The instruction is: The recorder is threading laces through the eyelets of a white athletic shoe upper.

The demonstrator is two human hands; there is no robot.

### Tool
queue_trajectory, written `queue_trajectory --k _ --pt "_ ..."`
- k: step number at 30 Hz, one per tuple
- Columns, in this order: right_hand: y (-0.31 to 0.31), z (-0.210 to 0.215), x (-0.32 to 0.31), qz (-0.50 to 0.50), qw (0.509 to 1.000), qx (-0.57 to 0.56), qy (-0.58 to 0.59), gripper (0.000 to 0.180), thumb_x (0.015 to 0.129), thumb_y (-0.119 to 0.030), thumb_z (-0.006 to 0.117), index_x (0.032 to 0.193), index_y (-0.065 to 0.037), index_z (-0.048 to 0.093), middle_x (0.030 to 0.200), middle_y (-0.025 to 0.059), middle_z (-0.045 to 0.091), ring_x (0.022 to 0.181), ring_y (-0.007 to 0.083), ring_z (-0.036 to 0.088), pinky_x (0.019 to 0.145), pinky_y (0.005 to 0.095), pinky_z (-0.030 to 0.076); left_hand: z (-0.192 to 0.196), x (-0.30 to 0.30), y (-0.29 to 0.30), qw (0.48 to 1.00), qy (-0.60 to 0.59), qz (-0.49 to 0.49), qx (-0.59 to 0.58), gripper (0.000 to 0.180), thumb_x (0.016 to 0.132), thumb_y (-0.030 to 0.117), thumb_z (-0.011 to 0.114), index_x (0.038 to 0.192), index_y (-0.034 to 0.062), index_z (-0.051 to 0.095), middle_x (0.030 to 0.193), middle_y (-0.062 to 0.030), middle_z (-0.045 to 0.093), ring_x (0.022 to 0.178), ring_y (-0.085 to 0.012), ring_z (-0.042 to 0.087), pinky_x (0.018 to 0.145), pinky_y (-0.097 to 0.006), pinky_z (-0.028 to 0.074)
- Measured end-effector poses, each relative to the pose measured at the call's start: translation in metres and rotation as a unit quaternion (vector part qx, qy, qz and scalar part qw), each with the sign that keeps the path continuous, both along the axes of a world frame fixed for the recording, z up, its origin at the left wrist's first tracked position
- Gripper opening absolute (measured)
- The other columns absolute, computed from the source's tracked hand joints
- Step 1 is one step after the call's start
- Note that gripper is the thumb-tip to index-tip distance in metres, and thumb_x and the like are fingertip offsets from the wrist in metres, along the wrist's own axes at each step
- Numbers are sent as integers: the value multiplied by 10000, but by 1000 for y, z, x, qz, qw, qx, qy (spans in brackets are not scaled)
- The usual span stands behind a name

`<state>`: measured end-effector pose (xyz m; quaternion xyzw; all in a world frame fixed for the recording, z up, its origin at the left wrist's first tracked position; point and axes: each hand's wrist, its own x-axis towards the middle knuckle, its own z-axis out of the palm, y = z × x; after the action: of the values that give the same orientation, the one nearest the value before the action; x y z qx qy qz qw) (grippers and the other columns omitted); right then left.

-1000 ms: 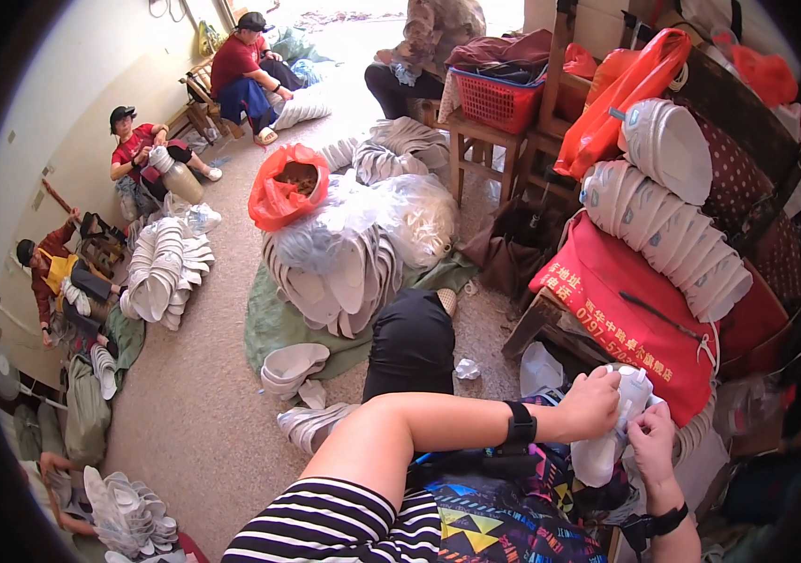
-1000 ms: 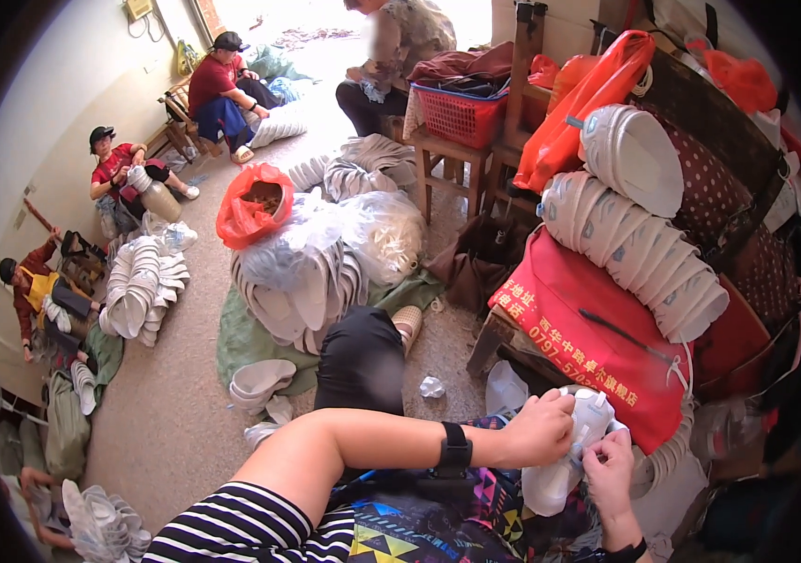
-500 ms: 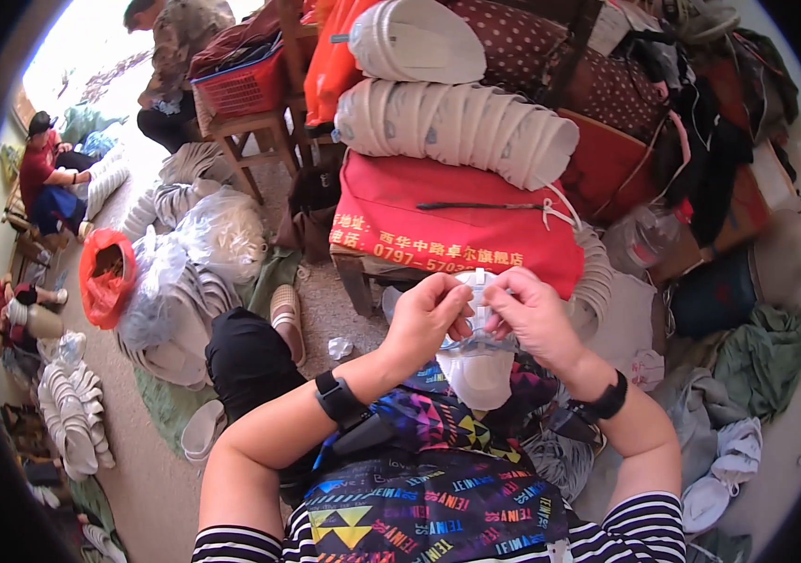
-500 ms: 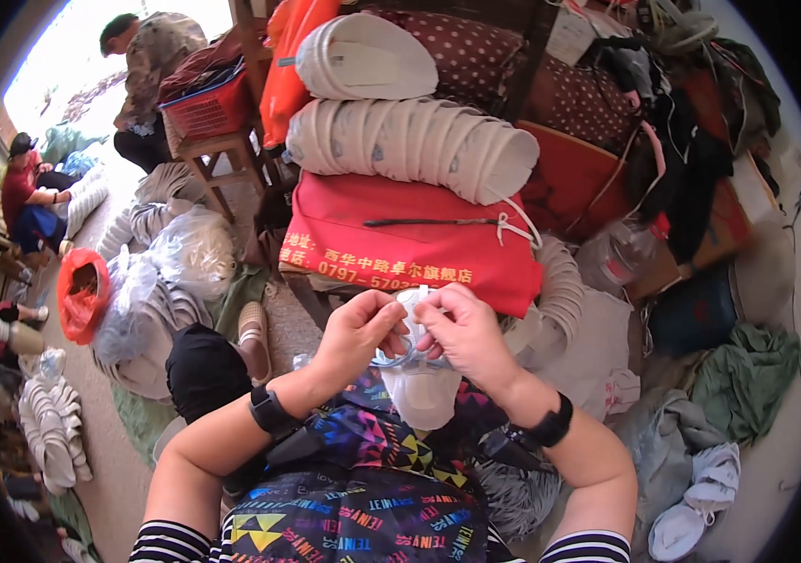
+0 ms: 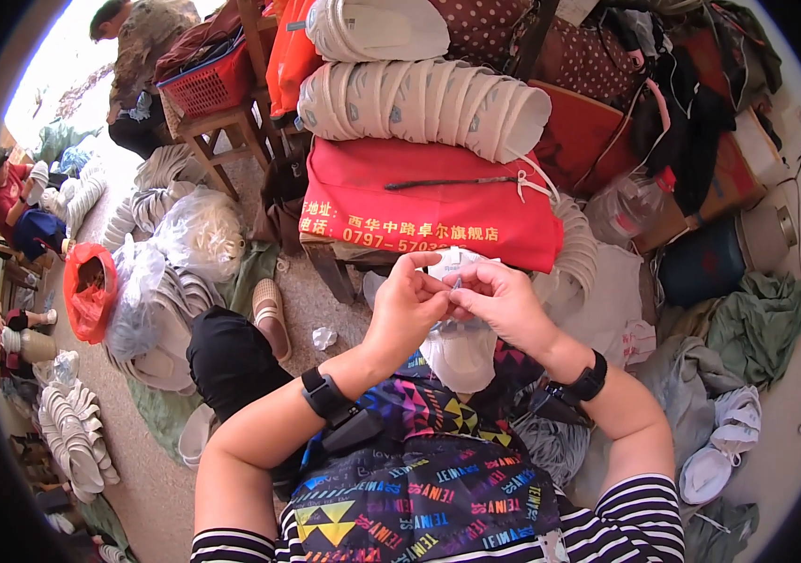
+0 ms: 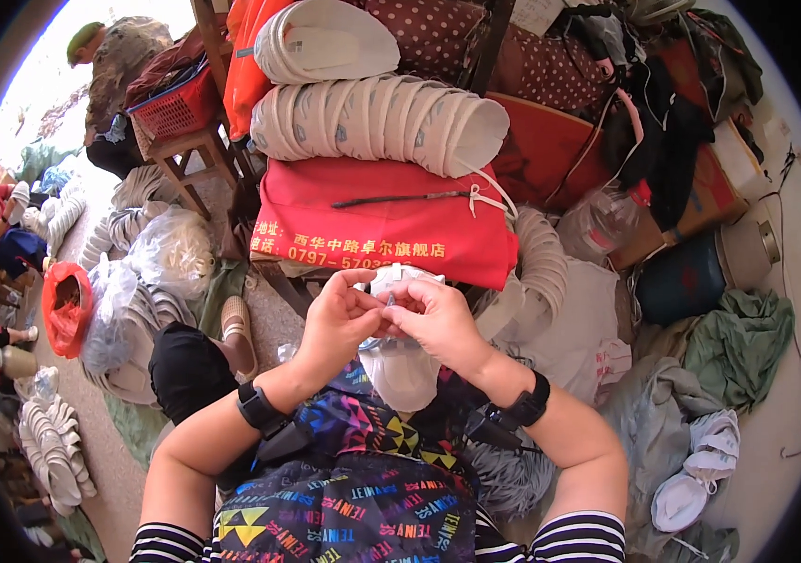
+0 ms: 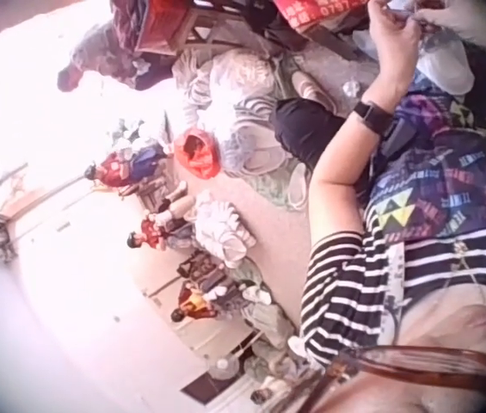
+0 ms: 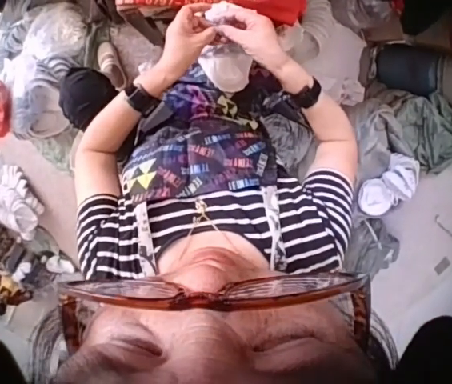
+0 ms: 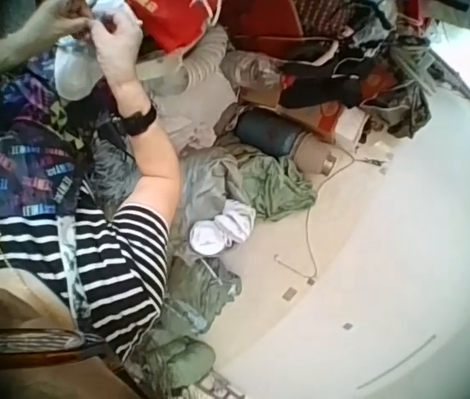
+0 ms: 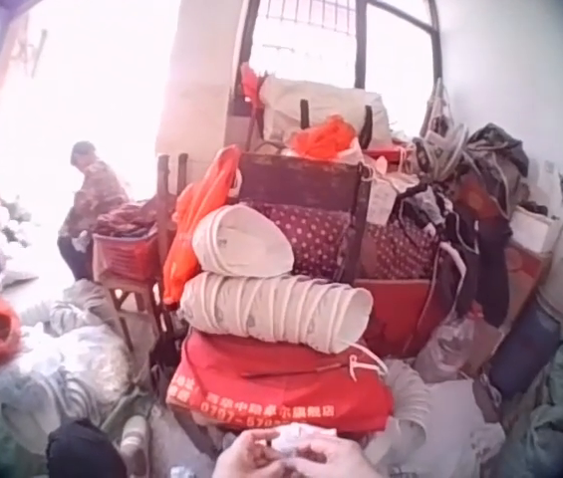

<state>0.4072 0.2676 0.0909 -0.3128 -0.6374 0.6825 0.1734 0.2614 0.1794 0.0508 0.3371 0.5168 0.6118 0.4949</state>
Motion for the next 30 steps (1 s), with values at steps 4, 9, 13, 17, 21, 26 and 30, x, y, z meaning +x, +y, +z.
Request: queue_trajectory --k 4,9,13,17,21,26,30 --pt "2 6 -4 -15 960 275 49 93 847 26 633 927 0 672 830 39 577 717 115 588 651 244 509 6 -9 1 995 -86 -49 20 337 957 25 532 1278 -31 447 1026 -120 641 929 -194 675 819 -306 560" --pt "6 110 -9 -16 839 529 130 127 871 81 584 958 12 644 863 71 569 727 149 635 649 251 544 7 -25 -4 977 -79 -199 23 351 1020 208 482 1314 16 505 1122 -76 640 983 -168 668 860 -297 536" --pt "21 212 3 -103 681 705 172 145 935 -84 590 1025 14 647 957 113 670 763 154 674 739 249 537 12 -21 -14 944 -10 -329 13 499 1029 327 453 1450 65 397 1115 -36 640 1028 -125 619 904 -283 480" --pt "59 238 -20 -220 740 485 411 135 930 -96 621 1019 -1 656 856 40 670 679 90 653 641 201 565 36 6 -26 902 57 -415 106 466 1032 364 424 1360 43 503 1090 -41 562 953 -116 535 828 -256 452" --pt "109 214 1 -221 860 360 287 99 937 -127 618 990 -47 644 814 7 650 704 72 641 636 219 555 115 1 -30 899 69 -426 80 383 1034 322 439 1059 17 670 808 -3 537 730 -79 497 664 -235 424" --pt "117 118 23 -157 794 584 -64 190 829 -97 639 1008 -32 643 851 96 633 744 187 643 703 298 518 169 -31 -19 950 70 -274 133 378 1034 289 451 935 3 677 660 45 482 615 -29 414 551 -198 336" --pt "73 38 42 181 853 471 -134 208 777 -73 650 978 -33 613 954 127 560 840 271 613 761 356 506 115 -38 -4 984 51 -125 113 360 1031 265 458 897 4 667 654 45 474 609 -29 383 553 -203 324"
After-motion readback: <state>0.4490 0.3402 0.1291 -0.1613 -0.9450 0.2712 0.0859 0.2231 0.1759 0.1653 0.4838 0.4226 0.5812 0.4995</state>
